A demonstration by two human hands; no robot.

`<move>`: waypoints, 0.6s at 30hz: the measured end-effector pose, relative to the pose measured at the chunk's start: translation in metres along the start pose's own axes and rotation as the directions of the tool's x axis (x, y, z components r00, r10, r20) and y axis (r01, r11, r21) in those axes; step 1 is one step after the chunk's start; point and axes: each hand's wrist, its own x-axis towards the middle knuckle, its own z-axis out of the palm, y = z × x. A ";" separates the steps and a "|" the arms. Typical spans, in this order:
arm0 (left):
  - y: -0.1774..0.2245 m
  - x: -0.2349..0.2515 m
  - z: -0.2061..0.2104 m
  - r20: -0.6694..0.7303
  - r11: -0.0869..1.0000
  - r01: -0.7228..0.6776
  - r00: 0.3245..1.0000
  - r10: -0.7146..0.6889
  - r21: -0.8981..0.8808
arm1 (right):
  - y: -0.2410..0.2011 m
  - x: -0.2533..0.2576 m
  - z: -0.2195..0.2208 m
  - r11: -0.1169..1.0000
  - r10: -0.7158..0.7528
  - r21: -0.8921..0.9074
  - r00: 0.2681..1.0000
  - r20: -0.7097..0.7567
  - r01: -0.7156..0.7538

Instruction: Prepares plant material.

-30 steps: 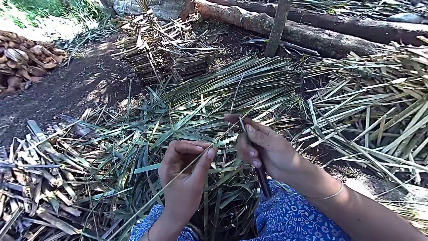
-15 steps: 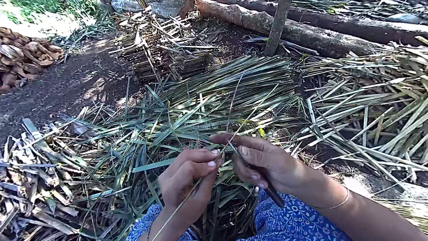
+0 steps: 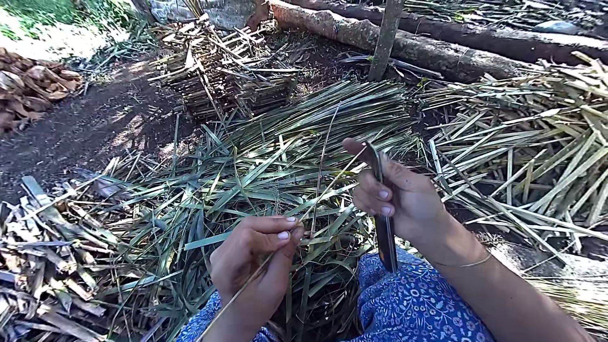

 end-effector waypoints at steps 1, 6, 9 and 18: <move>0.001 0.000 0.002 -0.015 0.998 0.055 0.998 -0.055 -0.038 | 0.003 -0.003 0.005 0.999 0.046 -0.008 0.995 0.085 -0.046; 0.008 -0.002 0.015 -0.049 0.921 0.260 0.957 -0.286 -0.289 | 0.016 -0.008 0.036 0.975 0.209 -0.125 0.941 0.266 -0.182; 0.009 0.000 0.014 -0.062 0.867 0.312 0.930 -0.362 -0.388 | 0.013 0.002 0.023 0.989 0.114 -0.112 0.975 0.191 -0.094; -0.005 0.001 -0.007 -0.153 0.860 0.333 0.896 -0.416 -0.387 | 0.051 0.062 -0.124 0.528 0.464 -0.631 0.815 -0.347 -0.569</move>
